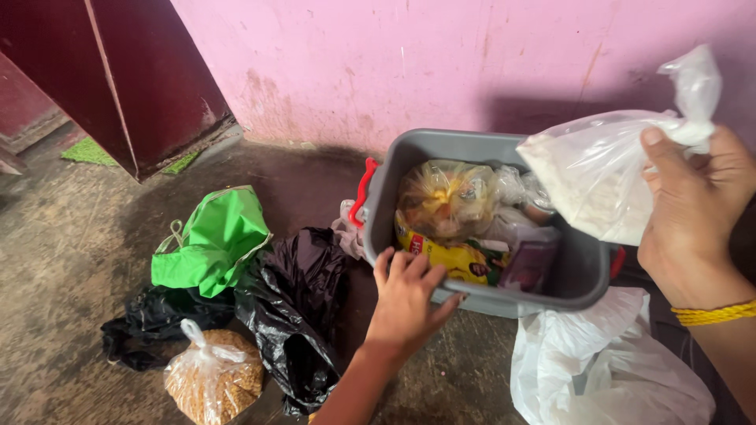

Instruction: The person packs various items into a grey plastic container. They place a white plastic bag, a small bottle, two wooden combs, a small packet, and a black cloth into the container one by one.

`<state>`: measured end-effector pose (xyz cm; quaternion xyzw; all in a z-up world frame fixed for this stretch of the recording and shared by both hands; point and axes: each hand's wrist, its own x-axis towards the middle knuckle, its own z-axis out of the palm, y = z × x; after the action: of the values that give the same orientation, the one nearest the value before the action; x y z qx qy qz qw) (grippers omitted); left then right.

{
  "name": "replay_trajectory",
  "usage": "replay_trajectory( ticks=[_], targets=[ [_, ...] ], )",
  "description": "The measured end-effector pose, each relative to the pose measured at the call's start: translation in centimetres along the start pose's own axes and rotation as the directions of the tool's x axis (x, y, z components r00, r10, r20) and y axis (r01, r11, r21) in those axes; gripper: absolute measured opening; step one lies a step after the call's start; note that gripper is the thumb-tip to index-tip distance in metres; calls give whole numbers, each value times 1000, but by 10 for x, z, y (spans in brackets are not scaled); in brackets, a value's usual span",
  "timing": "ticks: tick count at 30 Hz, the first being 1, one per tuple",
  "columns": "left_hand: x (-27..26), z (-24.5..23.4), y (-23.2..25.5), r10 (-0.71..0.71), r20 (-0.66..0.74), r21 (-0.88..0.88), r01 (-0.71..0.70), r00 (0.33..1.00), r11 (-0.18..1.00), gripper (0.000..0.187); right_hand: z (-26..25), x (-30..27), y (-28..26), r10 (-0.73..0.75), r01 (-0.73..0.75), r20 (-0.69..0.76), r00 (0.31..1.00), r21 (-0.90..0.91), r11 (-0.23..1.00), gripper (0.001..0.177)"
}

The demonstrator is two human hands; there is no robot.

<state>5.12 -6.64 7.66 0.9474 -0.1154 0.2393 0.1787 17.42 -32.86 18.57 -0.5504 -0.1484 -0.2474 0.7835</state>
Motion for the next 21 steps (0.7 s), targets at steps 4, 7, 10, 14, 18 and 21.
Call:
replay_trajectory(
  ticks=[4,7,10,14,18,21],
  targets=[
    [-39,-8,7,1,14,-12,-1,1000,1000,39,4,-12,-1,64,-62,27,998,-81,995,15],
    [-48,-17,14,-26,64,-46,29,998,999,40,15,-21,-7,26,-18,126,992,-60,998,16],
    [-49,-24,17,-52,116,-62,59,992,996,43,24,-29,-13,67,-60,126,990,-52,997,14],
    [-50,-26,19,-67,135,-65,77,988,995,45,26,-38,-20,101,-84,170,980,-103,991,9],
    [-47,-26,19,-72,127,-72,81,989,994,47,20,-47,-8,283,-193,224,933,-353,916,8],
    [-46,-24,16,-75,149,-90,89,986,992,45,9,-54,6,333,-96,306,892,-592,800,19]
  ],
)
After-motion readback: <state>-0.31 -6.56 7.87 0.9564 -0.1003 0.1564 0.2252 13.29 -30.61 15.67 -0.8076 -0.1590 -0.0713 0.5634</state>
